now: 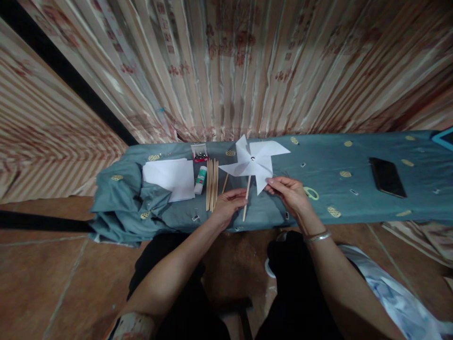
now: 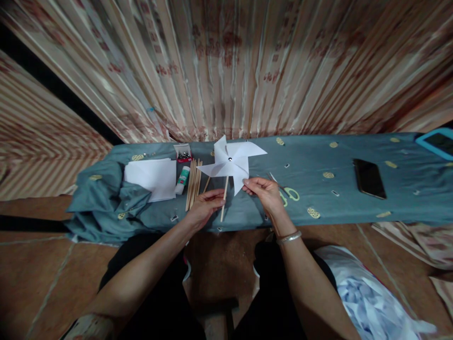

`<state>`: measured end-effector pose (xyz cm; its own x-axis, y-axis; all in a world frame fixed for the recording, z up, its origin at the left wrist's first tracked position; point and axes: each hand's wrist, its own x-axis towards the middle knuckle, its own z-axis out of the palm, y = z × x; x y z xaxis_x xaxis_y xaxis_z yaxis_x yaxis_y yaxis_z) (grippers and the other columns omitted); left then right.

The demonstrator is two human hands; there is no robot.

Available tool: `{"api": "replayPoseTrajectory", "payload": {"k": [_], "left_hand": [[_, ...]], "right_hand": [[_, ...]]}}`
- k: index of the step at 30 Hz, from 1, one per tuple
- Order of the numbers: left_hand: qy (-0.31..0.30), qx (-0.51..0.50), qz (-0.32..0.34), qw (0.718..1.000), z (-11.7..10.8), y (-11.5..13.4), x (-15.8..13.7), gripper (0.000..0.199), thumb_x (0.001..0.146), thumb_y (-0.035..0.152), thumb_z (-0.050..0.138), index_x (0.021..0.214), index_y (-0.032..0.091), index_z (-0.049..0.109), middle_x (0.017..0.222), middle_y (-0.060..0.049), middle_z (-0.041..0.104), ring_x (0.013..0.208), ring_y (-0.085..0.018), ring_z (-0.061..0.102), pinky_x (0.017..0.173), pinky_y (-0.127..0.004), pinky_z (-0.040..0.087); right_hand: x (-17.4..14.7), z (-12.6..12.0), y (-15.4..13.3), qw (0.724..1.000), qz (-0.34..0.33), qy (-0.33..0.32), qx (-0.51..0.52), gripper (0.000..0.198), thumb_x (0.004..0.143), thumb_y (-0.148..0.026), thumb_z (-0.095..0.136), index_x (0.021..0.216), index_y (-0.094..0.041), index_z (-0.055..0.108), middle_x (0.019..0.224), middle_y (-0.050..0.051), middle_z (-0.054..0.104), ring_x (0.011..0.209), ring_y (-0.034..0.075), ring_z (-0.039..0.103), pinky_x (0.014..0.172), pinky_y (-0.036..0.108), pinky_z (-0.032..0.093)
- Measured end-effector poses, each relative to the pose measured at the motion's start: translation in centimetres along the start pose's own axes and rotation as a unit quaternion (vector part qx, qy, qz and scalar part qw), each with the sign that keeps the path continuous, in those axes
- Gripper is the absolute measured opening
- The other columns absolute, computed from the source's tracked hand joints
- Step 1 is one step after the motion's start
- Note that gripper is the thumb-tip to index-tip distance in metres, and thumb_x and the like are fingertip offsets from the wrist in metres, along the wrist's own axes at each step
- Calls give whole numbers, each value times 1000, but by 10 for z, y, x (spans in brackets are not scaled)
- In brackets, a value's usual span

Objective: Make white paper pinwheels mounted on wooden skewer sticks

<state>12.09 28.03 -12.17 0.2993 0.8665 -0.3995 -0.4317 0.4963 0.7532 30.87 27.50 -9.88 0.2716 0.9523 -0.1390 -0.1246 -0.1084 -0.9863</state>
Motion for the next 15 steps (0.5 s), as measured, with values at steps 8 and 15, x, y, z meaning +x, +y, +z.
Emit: {"api": "replayPoseTrajectory", "payload": {"k": [8,15], "left_hand": [[5,-9,-6,1000,0,0,0,41,38,15,91,77,17,77,73,-2,72,69,-12,64,74,-27,50],[-6,0,-6,1000,-1,-1,0,44,40,16,91,82,16,77,79,-3,74,72,-13,65,76,-27,50]], "right_hand": [[-4,7,-1,999,30,-15,10,40,42,-53,92,61,-21,74,59,2,71,52,11,57,54,26,45],[-6,10,1,999,35,-31,13,38,45,-51,91,60,-21,74,61,3,71,53,11,57,55,26,45]]}}
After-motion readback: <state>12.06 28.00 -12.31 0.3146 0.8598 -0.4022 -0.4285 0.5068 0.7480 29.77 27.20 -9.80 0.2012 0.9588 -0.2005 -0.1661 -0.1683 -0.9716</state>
